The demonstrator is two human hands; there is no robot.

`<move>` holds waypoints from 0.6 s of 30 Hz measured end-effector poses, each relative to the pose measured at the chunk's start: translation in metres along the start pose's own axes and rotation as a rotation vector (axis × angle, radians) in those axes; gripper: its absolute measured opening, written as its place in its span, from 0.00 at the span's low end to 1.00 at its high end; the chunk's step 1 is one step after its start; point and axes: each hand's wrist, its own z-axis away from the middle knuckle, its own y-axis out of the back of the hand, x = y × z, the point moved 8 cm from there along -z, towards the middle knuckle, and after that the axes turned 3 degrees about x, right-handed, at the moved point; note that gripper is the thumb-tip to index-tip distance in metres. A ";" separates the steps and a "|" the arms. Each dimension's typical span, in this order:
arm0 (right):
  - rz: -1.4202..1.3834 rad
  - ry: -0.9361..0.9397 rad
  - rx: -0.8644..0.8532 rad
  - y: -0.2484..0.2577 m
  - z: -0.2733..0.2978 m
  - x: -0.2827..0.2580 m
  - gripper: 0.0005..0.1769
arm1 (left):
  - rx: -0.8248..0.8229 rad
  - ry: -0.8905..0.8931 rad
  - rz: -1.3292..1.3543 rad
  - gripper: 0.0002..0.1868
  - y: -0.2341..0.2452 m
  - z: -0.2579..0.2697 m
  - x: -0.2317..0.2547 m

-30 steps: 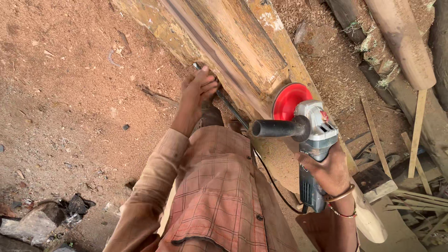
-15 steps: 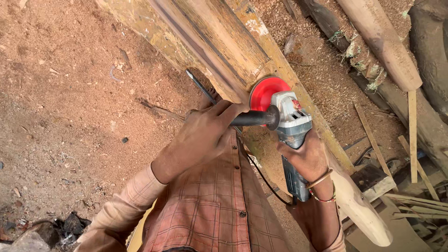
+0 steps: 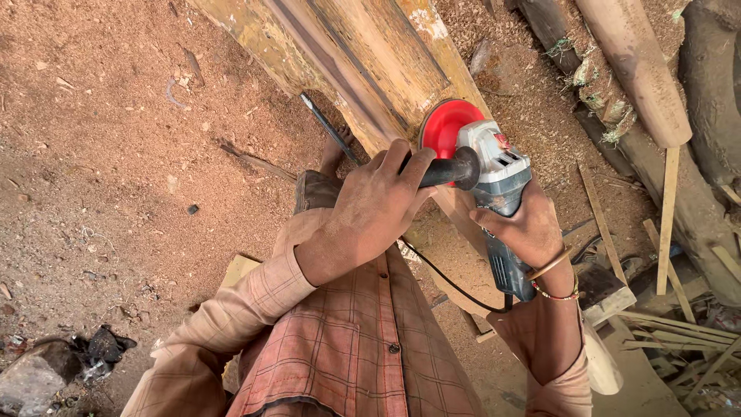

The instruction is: The person uses an angle grinder with a sanding disc to smooth the surface of a long wooden log. They move the tool along the length of the log, occasionally pausing to reposition their hands or the tool.

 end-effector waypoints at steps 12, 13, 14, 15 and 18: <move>-0.017 0.078 -0.046 -0.002 -0.012 0.001 0.47 | -0.102 0.010 -0.015 0.28 -0.011 -0.004 -0.003; -0.005 0.081 -0.043 -0.002 -0.011 0.000 0.47 | -0.097 0.005 0.000 0.28 -0.009 -0.003 -0.002; 0.000 0.041 -0.048 -0.003 -0.009 0.003 0.46 | -0.092 0.000 0.015 0.28 -0.007 -0.002 -0.001; 0.003 0.003 -0.053 -0.005 -0.008 0.005 0.46 | -0.085 -0.005 0.027 0.27 -0.004 -0.001 -0.001; -0.035 0.006 -0.062 -0.010 -0.002 0.003 0.44 | -0.127 0.028 0.060 0.26 0.002 0.007 -0.003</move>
